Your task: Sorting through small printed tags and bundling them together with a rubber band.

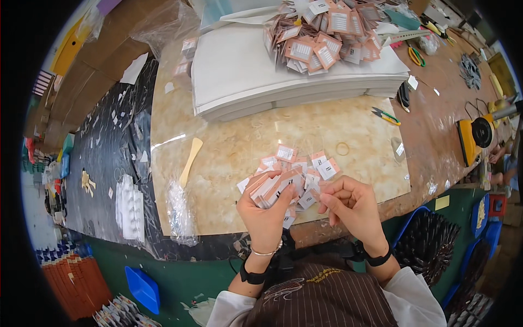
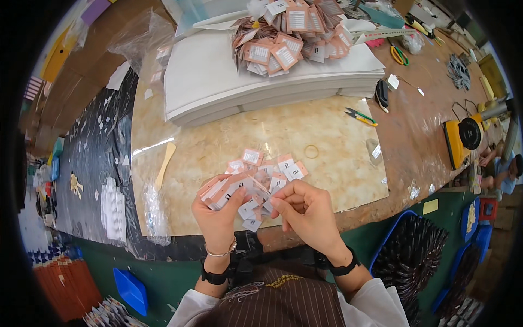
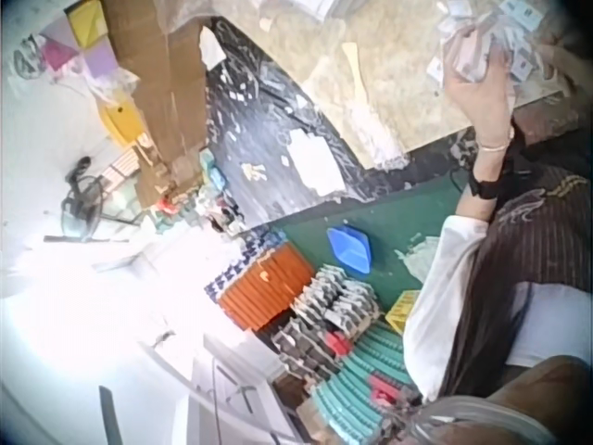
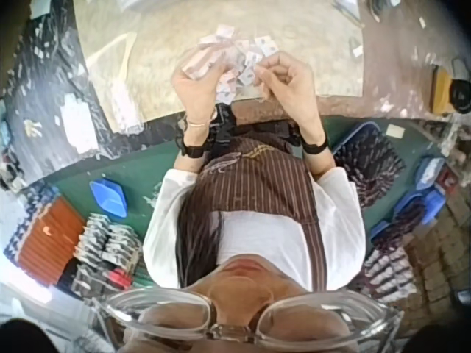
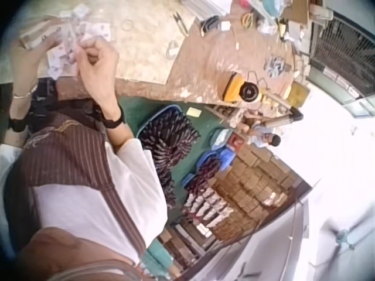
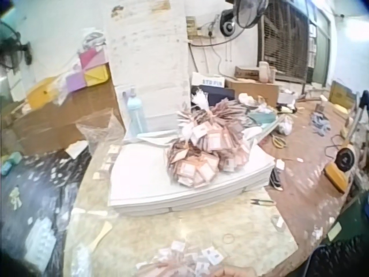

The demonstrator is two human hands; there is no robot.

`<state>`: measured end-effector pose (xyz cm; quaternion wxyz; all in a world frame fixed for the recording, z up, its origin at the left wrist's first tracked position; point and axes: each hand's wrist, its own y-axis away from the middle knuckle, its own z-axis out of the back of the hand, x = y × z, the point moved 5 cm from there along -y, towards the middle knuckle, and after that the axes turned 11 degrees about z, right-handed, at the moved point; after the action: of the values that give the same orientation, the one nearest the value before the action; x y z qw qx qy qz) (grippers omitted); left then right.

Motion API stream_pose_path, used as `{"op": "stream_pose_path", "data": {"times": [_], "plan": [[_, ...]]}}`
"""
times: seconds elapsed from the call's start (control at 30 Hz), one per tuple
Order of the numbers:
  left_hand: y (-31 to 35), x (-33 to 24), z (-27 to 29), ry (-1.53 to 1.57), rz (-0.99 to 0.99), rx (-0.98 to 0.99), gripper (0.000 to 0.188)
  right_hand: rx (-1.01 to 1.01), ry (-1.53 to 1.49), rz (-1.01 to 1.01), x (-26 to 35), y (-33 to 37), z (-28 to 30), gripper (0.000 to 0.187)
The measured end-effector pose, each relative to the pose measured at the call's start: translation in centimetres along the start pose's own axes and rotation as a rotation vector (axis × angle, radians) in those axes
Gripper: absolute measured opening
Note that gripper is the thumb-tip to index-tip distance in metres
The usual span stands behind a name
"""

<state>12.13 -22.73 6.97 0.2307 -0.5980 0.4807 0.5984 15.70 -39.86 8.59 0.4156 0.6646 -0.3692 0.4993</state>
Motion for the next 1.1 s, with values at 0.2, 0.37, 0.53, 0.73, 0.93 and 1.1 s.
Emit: {"op": "stream_pose_path", "data": {"times": [0.2, 0.37, 0.53, 0.73, 0.93, 1.1], "plan": [[0.2, -0.3, -0.1, -0.042, -0.059, -0.028, 0.030, 0.011, -0.003, -0.016, -0.4, 0.1, -0.1, 0.005], [0.2, -0.3, 0.1, -0.066, -0.090, -0.055, 0.030, 0.024, 0.008, -0.031, -0.3, 0.1, -0.2, 0.005], [0.2, -0.2, 0.3, -0.094, -0.103, -0.061, 0.029, 0.023, 0.014, -0.013, -0.5, 0.0, -0.3, 0.004], [0.6, -0.8, -0.1, -0.110, -0.075, -0.045, 0.029, 0.009, -0.019, 0.020, -0.5, -0.3, -0.5, 0.005], [1.1, -0.7, -1.1, -0.278, -0.187, 0.028, 0.028, -0.058, -0.087, 0.135, -0.8, -0.8, -1.0, 0.010], [1.4, -0.8, -1.4, -0.437, -0.213, 0.120, 0.035, 0.030, -0.055, 0.149, -1.3, -1.2, -0.7, 0.014]]}}
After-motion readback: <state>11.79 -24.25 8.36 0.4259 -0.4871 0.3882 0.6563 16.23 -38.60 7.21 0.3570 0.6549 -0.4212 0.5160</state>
